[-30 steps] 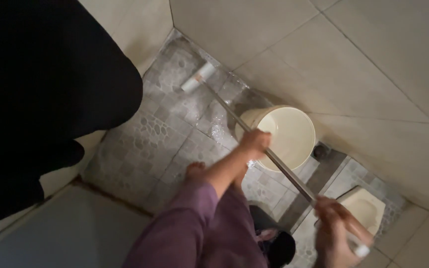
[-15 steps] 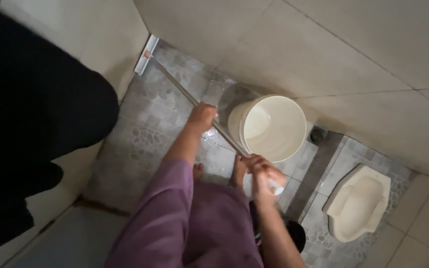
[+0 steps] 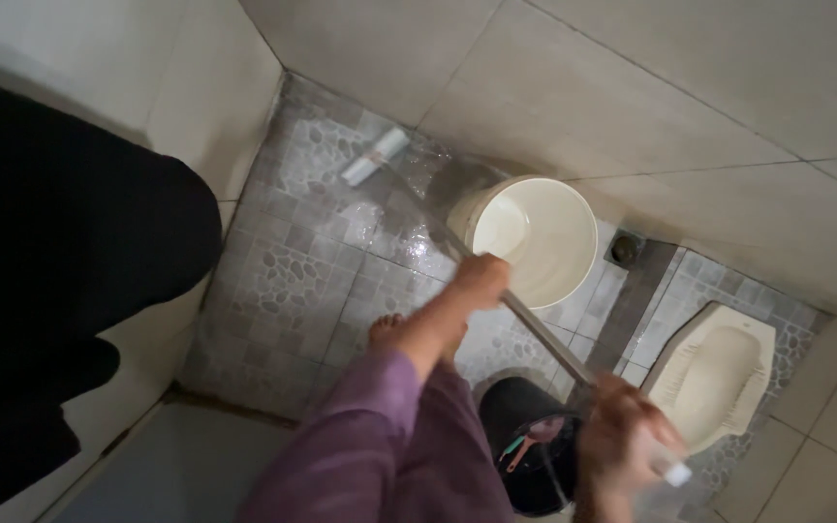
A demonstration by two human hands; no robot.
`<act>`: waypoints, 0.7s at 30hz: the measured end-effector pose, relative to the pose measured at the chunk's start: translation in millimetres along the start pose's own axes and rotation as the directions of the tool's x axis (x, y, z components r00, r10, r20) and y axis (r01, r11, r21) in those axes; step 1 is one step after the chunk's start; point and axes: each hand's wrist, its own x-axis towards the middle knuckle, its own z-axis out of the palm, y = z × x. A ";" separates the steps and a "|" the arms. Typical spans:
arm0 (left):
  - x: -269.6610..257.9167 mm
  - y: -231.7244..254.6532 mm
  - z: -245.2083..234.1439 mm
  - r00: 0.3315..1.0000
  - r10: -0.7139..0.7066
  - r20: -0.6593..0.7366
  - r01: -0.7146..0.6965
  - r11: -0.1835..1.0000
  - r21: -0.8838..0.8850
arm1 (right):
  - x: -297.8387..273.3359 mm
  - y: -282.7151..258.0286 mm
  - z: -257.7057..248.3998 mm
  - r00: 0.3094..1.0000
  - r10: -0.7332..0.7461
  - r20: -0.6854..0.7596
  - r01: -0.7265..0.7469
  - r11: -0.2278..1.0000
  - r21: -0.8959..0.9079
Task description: Cleaning the bathroom floor using a squeegee and rinsing with water from a bucket using a dipper.
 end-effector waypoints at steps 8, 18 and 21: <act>-38.9 -149.2 -41.6 0.921 -0.018 -0.389 0.016 1.000 -0.010 | -3.6 92.7 71.3 0.938 0.040 0.345 0.005 0.992 -0.130; 16.0 48.1 4.8 0.986 0.145 -0.077 -0.156 0.974 -0.164 | 19.1 -67.0 41.5 0.987 -0.087 -0.137 0.009 0.872 -0.490; -7.9 82.0 -5.0 0.995 0.084 -0.051 -0.095 0.947 -0.305 | -6.2 -98.1 59.7 0.992 -0.061 -0.107 -0.019 0.783 -0.622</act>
